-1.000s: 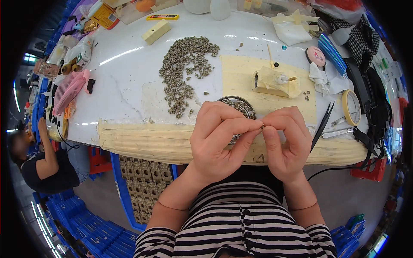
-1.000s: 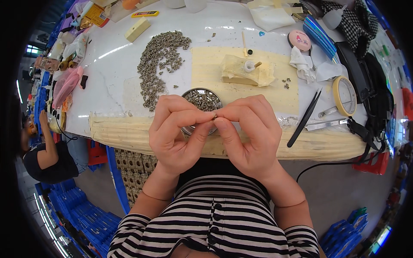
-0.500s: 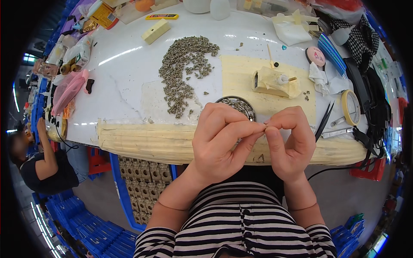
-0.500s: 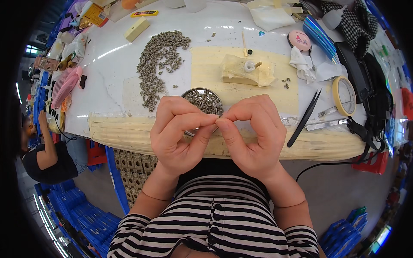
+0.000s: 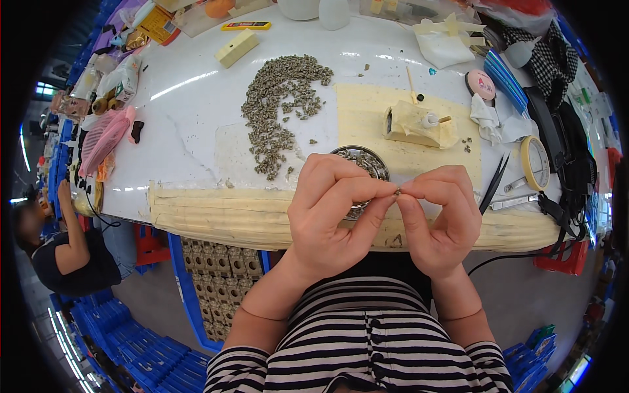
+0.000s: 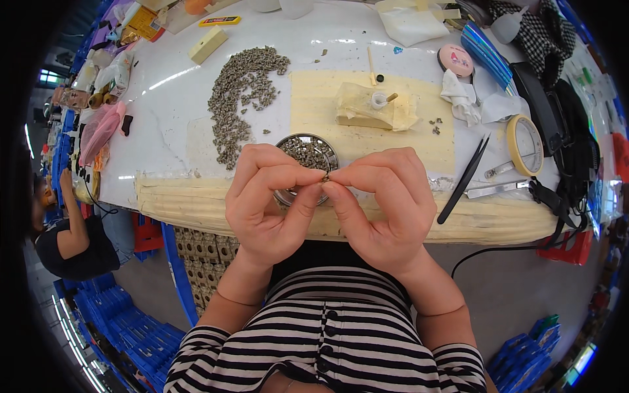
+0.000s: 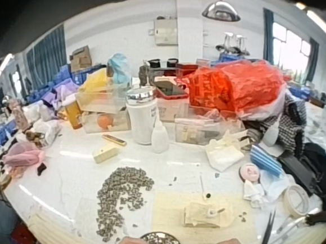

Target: The person picks up small components from a metal dish and a white surface, attaching them to a small yellow electronic assembly piece. The person handles the components one at a time, fitting them into the assembly and setting the piece back down on the work surface.

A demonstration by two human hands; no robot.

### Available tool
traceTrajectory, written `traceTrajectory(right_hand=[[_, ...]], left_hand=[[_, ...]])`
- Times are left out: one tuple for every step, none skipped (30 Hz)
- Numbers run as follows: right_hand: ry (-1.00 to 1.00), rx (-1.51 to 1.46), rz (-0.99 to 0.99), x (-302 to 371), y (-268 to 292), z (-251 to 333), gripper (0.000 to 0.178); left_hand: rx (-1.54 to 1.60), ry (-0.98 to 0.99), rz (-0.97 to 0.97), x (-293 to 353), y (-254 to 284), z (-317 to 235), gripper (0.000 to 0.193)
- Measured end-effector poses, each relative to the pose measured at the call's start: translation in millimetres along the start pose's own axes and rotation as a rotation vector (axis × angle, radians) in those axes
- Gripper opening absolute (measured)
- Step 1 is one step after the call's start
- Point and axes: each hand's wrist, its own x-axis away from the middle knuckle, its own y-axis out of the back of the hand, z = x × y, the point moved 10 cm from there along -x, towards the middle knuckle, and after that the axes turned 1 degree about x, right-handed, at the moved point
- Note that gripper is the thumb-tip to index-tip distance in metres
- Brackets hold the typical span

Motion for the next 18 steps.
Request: traceTrajectory(right_hand=[[-0.008,-0.006,0.011,-0.1,-0.7,-0.9,0.015],[-0.014,-0.01,0.023,-0.8,-1.2,-0.8,0.013],[-0.021,-0.015,0.034,-1.3,-1.9,-1.0,0.012],[-0.032,-0.03,0.062,-1.7,-4.6,-2.0,0.011],[-0.042,-0.046,0.091,-2.2,-7.7,-3.7,0.01],[-0.052,-0.063,0.121,-2.3,-10.7,-5.1,0.009],[-0.06,-0.082,0.134,-1.9,-11.8,-6.3,0.009],[-0.069,-0.1,0.148,-1.2,-12.8,-7.6,0.009],[-0.078,-0.118,0.161,-0.6,-14.0,-8.7,0.009],[-0.077,-0.114,0.144,-0.6,-12.1,-8.7,0.009],[-0.075,-0.11,0.128,-0.3,-10.3,-8.5,0.009],[-0.074,-0.106,0.111,-0.1,-8.6,-8.2,0.009],[-0.065,-0.085,0.097,-0.4,-7.0,-6.9,0.01],[-0.056,-0.064,0.081,-1.0,-5.1,-5.5,0.01],[-0.047,-0.044,0.065,-1.2,-3.4,-4.1,0.011],[-0.045,-0.046,0.031,-0.9,-1.1,-3.3,0.013],[-0.043,-0.05,-0.002,-0.2,0.2,-2.1,0.015],[-0.041,-0.053,-0.035,0.3,2.4,-1.4,0.017]], left_hand=[[0.002,0.0,-0.001,0.2,0.2,0.2,0.021],[0.002,-0.021,0.001,-0.1,0.4,-1.6,0.022],[0.001,-0.042,0.002,-0.5,0.4,-3.3,0.022],[0.001,-0.064,0.004,-0.8,0.6,-5.1,0.023],[-0.002,-0.074,0.012,-0.6,0.3,-5.6,0.023],[-0.005,-0.085,0.019,-0.4,0.1,-6.2,0.024],[-0.009,-0.096,0.027,-0.4,-0.2,-7.0,0.025],[-0.01,-0.105,0.031,-0.4,-0.1,-7.6,0.025],[-0.012,-0.114,0.034,-0.6,-0.1,-8.5,0.025],[-0.013,-0.123,0.038,-0.8,-0.3,-9.3,0.026],[-0.022,-0.124,0.033,-1.0,-0.1,-9.4,0.025],[-0.03,-0.124,0.029,-1.1,-0.1,-9.5,0.025],[-0.038,-0.124,0.024,-1.1,-0.2,-9.7,0.025],[-0.046,-0.116,0.019,-1.3,-0.4,-9.3,0.024],[-0.053,-0.109,0.014,-1.3,-0.6,-9.0,0.023],[-0.061,-0.101,0.008,-1.4,-0.8,-8.6,0.023],[-0.067,-0.096,0.004,-1.3,-1.3,-8.1,0.022],[-0.072,-0.09,0.0,-1.1,-1.8,-7.3,0.022]])
